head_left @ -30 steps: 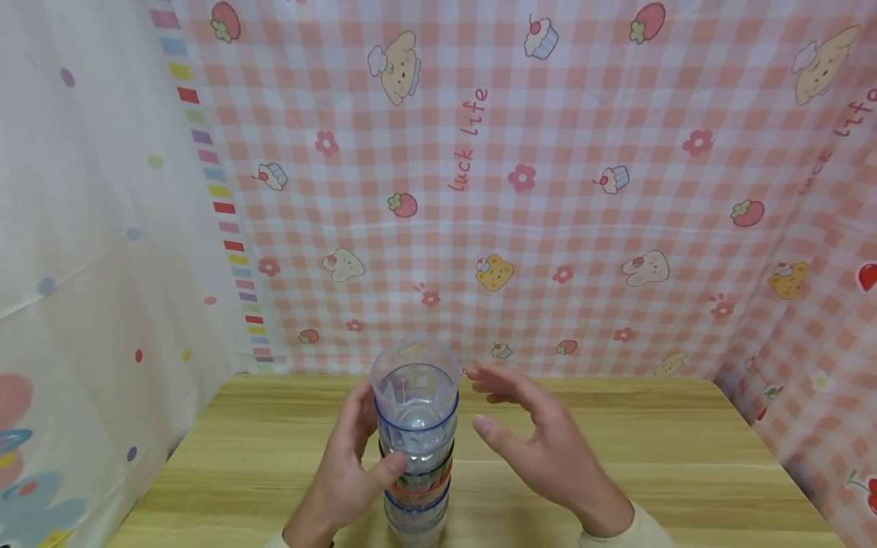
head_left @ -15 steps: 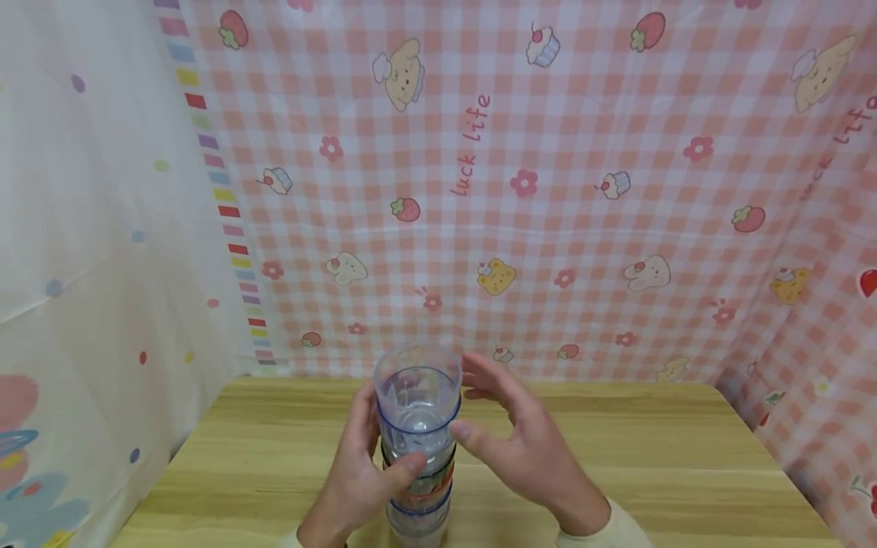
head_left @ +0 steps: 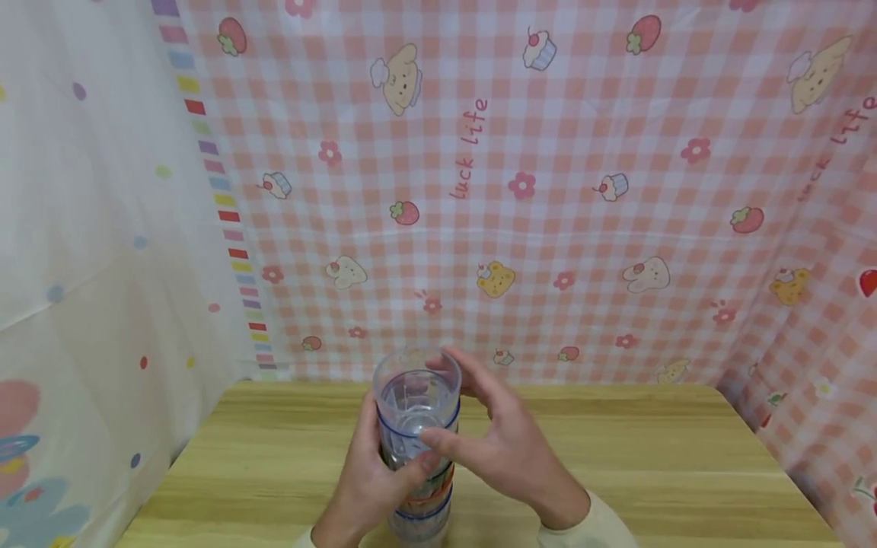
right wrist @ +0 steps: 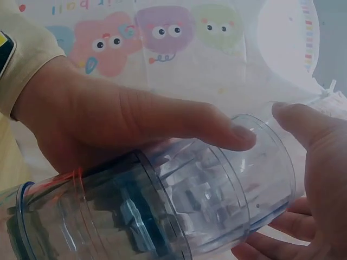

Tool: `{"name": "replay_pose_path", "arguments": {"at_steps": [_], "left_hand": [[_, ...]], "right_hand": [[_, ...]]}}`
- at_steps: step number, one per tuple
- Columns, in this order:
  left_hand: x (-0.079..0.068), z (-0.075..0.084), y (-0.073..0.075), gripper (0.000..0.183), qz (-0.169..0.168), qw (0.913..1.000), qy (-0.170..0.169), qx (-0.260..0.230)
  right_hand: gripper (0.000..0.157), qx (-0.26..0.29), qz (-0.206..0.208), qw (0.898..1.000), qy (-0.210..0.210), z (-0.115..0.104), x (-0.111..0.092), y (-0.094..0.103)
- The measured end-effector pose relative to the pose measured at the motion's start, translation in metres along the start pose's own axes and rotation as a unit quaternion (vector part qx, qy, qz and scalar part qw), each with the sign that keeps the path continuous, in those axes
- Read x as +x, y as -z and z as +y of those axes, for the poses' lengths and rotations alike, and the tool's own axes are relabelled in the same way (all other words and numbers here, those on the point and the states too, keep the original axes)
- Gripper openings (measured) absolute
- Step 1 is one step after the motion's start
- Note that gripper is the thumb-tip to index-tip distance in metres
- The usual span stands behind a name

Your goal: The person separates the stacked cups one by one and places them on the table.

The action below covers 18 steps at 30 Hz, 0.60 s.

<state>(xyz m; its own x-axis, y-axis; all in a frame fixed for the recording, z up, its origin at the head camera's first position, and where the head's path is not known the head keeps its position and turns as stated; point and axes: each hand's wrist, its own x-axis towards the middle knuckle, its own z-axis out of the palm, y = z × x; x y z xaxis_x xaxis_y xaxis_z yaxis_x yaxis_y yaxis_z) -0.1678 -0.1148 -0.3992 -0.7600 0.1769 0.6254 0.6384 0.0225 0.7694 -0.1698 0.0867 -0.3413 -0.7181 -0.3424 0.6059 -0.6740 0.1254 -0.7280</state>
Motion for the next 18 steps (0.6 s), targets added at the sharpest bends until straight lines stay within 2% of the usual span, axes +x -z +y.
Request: {"name": "replay_pose_path", "arguments": {"at_steps": [6,14,18], "left_hand": [[-0.0014,-0.0043,-0.0003,0.078,0.002,0.9997,-0.025,0.007],[-0.0014,-0.0038,-0.0005,0.077,0.005,1.0000,-0.005,-0.004],[-0.0007,-0.0046,-0.0013,0.074,0.004,0.9999,-0.012,-0.003]], "right_hand": [[0.080,0.004,0.003,1.000,-0.012,-0.0005,0.0026,-0.0036],[0.080,0.017,0.010,1.000,-0.010,-0.0012,0.0037,-0.0056],[0.081,0.009,0.022,1.000,0.000,-0.0030,0.0046,-0.0064]]}}
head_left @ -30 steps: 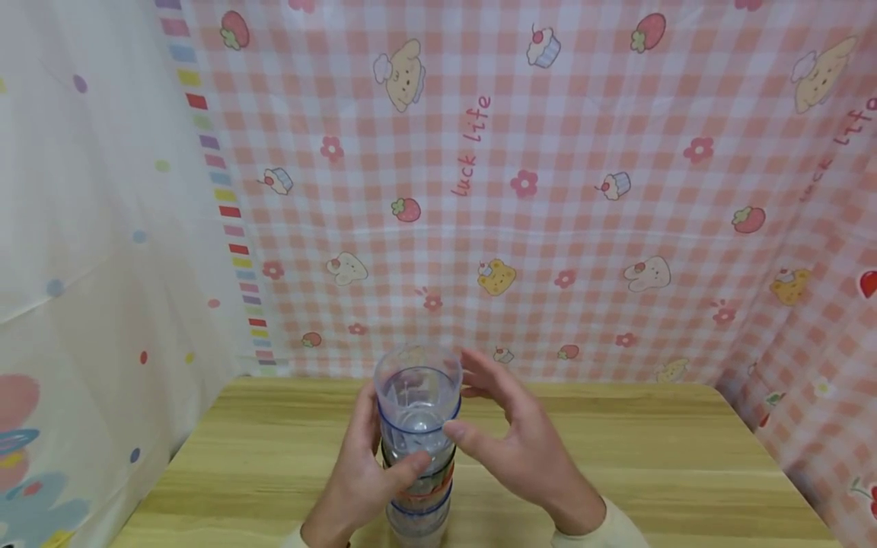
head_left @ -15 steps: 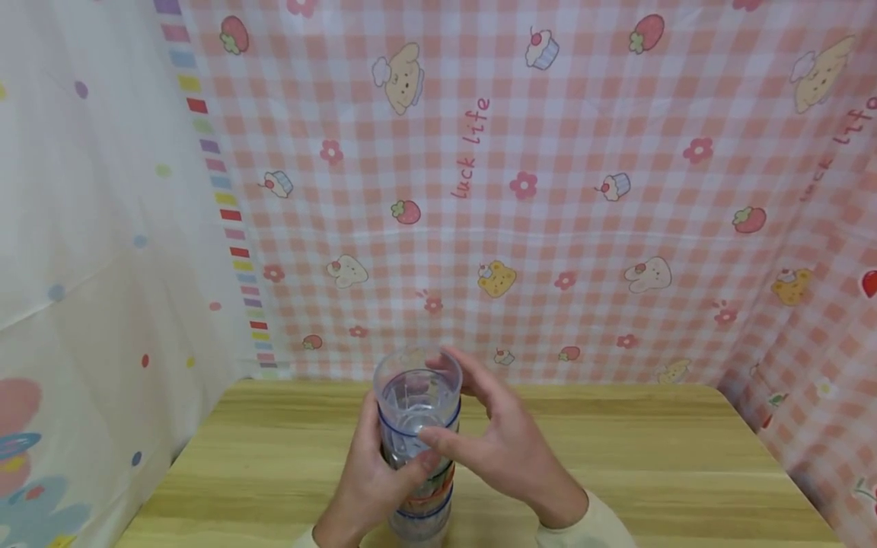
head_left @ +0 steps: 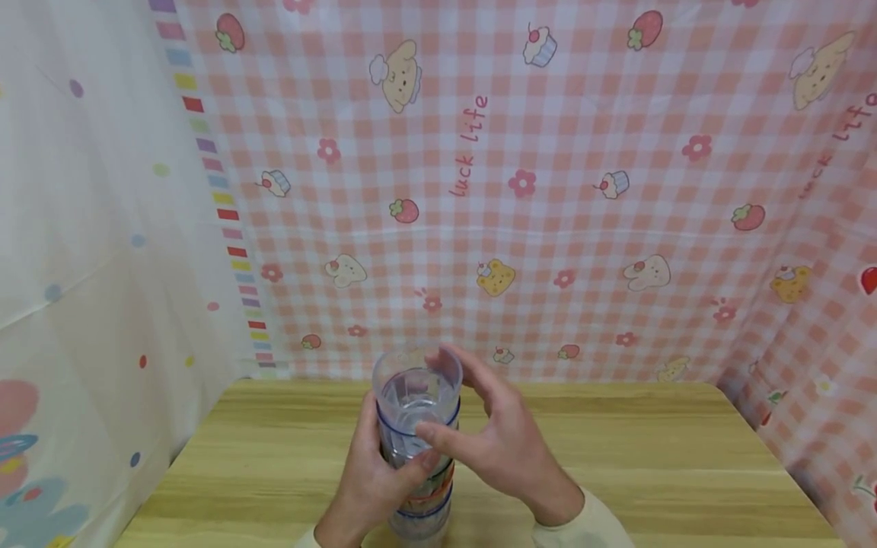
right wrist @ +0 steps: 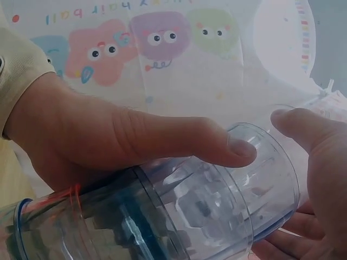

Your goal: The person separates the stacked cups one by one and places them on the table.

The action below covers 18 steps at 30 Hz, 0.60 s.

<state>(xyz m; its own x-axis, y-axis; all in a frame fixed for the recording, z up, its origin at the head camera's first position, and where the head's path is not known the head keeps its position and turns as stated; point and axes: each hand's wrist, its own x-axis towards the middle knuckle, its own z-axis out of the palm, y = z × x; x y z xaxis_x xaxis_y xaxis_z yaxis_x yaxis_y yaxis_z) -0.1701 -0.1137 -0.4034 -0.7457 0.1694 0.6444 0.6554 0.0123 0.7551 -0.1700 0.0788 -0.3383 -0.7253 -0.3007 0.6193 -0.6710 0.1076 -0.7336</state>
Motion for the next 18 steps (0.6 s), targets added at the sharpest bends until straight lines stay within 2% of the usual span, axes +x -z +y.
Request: {"name": "replay_pose_path", "arguments": {"at_steps": [7,12,18], "left_hand": [[0.000,-0.001,0.000,0.074,0.001,0.9999,-0.008,0.010],[-0.001,-0.001,0.000,0.077,0.005,0.9999,0.000,0.015],[0.000,-0.001,0.000,0.081,0.006,0.9997,-0.010,0.021]], "right_hand": [[0.082,-0.001,0.007,0.999,0.039,-0.005,0.006,0.002],[0.081,0.009,0.009,0.999,0.049,-0.011,0.012,0.006],[0.081,0.034,0.017,0.996,0.084,-0.017,0.019,0.014]]}}
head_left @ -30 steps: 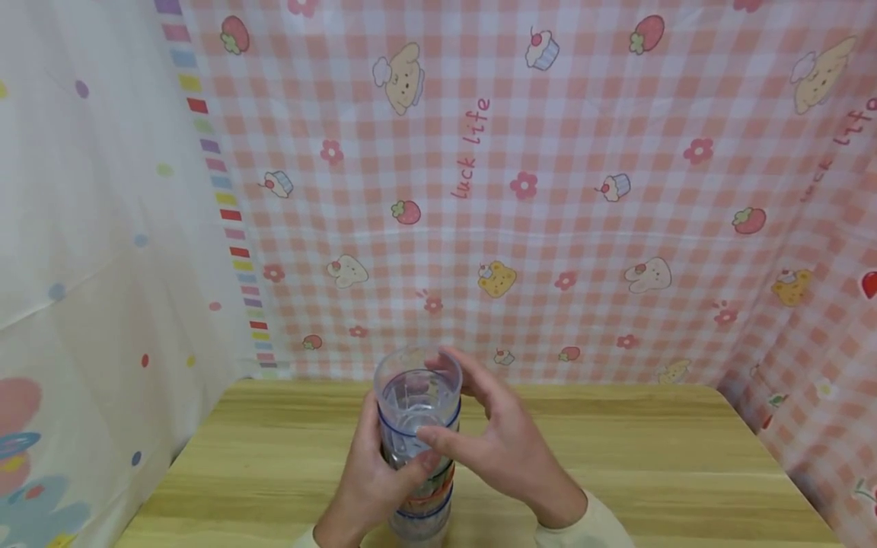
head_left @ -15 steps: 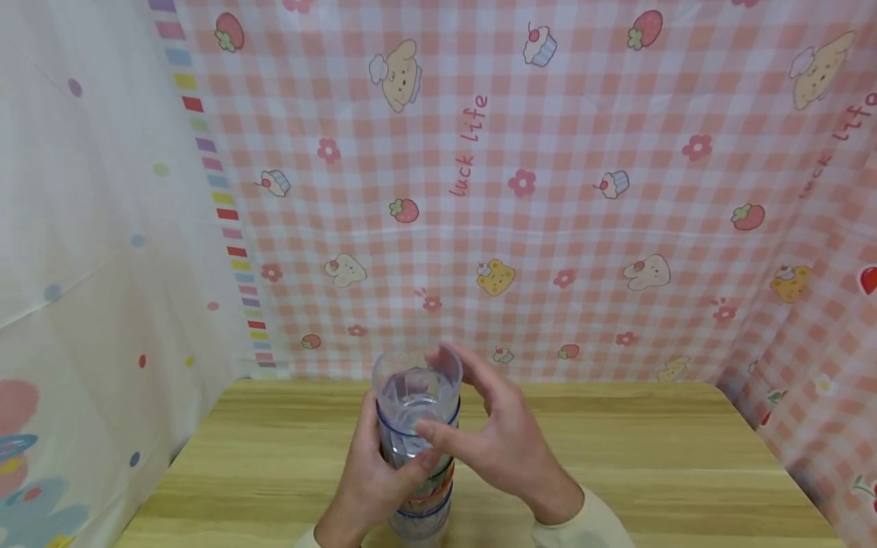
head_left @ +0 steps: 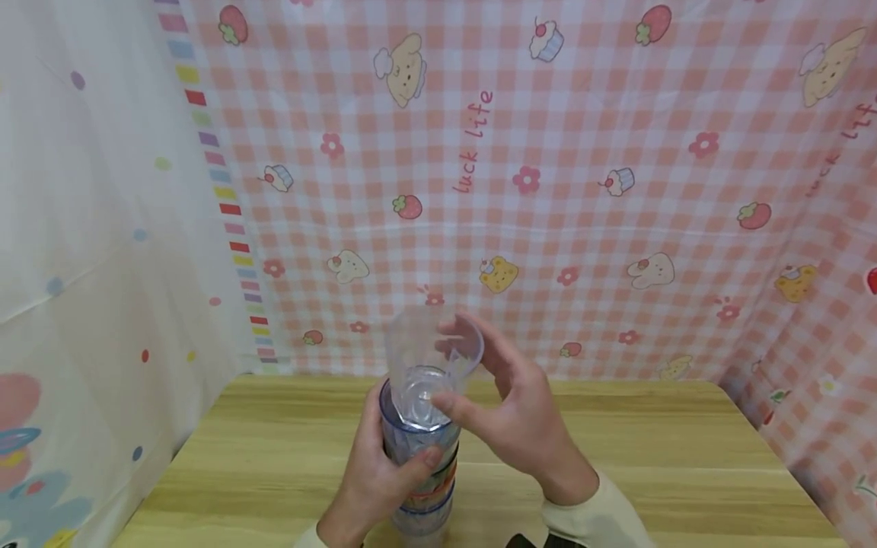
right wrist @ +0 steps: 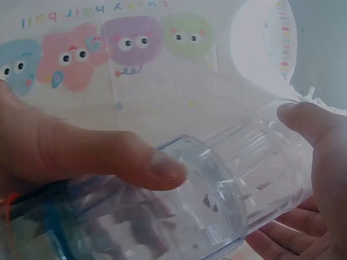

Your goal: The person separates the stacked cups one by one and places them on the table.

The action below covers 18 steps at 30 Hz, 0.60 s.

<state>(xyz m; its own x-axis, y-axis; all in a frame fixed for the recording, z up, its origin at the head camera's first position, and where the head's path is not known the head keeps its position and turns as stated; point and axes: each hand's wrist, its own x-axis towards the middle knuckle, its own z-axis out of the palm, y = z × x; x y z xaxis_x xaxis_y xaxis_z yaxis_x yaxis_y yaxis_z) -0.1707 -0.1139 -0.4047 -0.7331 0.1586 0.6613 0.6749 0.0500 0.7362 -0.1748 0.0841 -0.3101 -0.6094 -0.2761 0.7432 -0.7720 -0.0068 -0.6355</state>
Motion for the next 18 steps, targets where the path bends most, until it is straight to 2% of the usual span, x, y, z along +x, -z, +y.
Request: {"name": "replay_pose_path", "arguments": {"at_steps": [6,13,18], "left_hand": [[0.000,-0.001,0.000,0.082,0.001,1.0000,-0.005,-0.002],[0.001,-0.005,-0.001,0.083,-0.002,0.9996,-0.024,-0.016],[0.002,-0.005,0.000,0.082,-0.005,0.9993,-0.023,-0.029]], "right_hand": [[0.081,0.004,0.009,1.000,0.024,-0.005,0.008,0.009],[0.081,0.006,0.025,0.999,0.020,-0.008,0.009,0.018],[0.078,0.006,0.035,0.999,0.019,-0.005,0.007,0.025]]}}
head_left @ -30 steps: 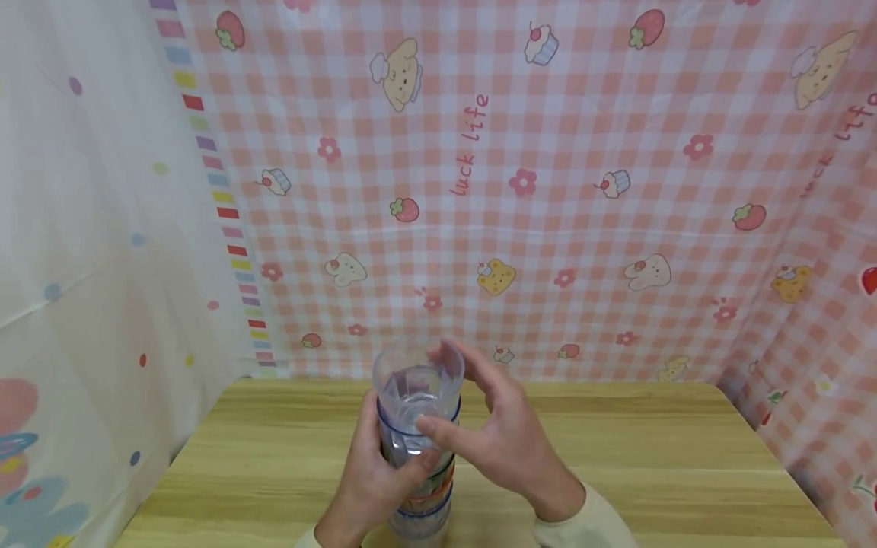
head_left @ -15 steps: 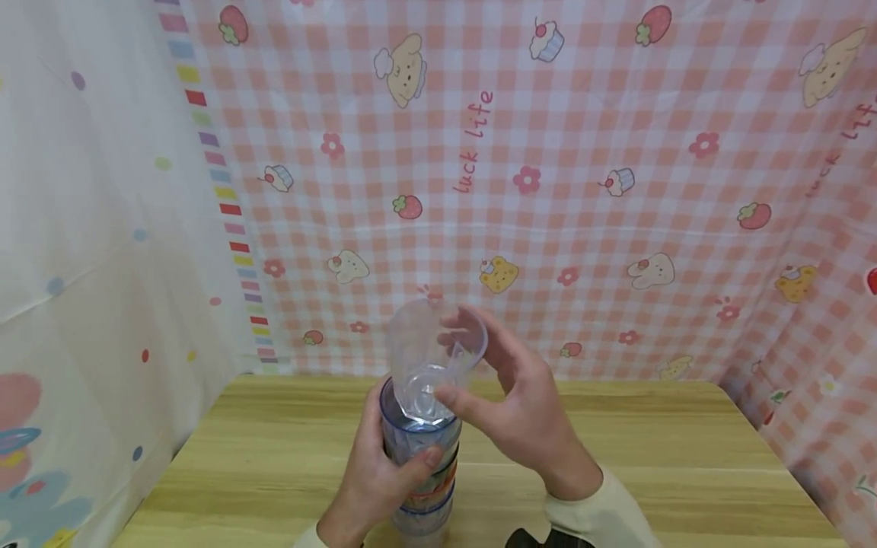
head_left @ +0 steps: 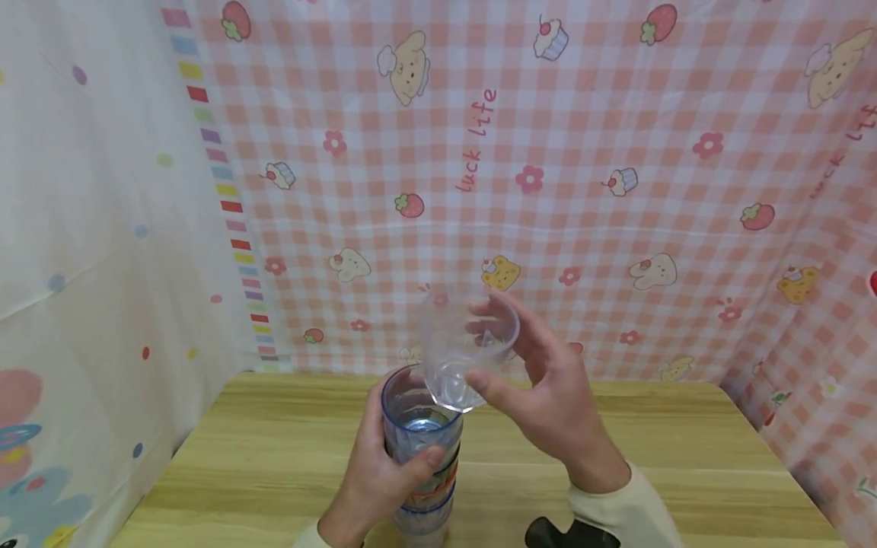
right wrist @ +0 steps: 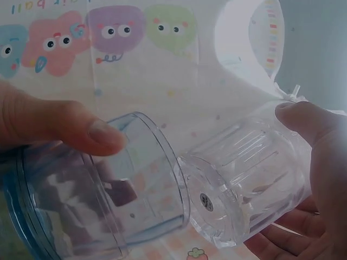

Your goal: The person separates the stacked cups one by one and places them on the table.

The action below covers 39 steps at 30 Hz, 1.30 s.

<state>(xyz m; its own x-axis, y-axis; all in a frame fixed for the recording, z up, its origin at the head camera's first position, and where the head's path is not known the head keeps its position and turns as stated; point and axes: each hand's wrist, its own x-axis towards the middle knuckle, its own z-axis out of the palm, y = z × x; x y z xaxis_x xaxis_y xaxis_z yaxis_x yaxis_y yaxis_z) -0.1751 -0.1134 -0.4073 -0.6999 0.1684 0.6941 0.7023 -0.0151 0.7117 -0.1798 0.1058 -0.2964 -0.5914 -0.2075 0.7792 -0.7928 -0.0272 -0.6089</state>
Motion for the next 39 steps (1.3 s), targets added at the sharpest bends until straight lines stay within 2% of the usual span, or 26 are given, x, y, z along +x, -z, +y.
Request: {"name": "replay_pose_path", "arguments": {"at_steps": [4,8,15,24,29,33,39], "left_hand": [[0.001,-0.001,-0.001,0.081,-0.002,0.9999,-0.010,-0.013],[0.001,-0.002,-0.001,0.081,-0.001,0.9996,-0.021,-0.017],[0.001,-0.002,-0.001,0.082,-0.001,0.9996,-0.024,-0.015],[0.001,-0.002,0.000,0.084,-0.004,0.9997,-0.021,-0.011],[0.000,-0.002,0.000,0.083,-0.005,0.9997,-0.021,-0.012],[0.000,-0.002,0.000,0.083,-0.007,0.9996,-0.020,-0.015],[0.000,-0.002,0.000,0.083,-0.008,0.9996,-0.020,-0.017]], "right_hand": [[0.078,-0.004,0.011,1.000,-0.002,0.001,-0.002,0.008],[0.077,0.001,0.020,1.000,0.017,0.002,-0.003,0.015],[0.077,-0.019,0.029,0.999,0.002,0.003,-0.007,0.028],[0.073,-0.005,0.051,0.999,0.017,0.014,-0.018,0.048],[0.076,-0.027,0.065,0.998,-0.003,0.022,-0.027,0.057],[0.075,-0.063,0.072,0.995,-0.039,0.026,-0.035,0.065],[0.076,-0.143,0.078,0.981,-0.104,0.034,-0.048,0.076]]}}
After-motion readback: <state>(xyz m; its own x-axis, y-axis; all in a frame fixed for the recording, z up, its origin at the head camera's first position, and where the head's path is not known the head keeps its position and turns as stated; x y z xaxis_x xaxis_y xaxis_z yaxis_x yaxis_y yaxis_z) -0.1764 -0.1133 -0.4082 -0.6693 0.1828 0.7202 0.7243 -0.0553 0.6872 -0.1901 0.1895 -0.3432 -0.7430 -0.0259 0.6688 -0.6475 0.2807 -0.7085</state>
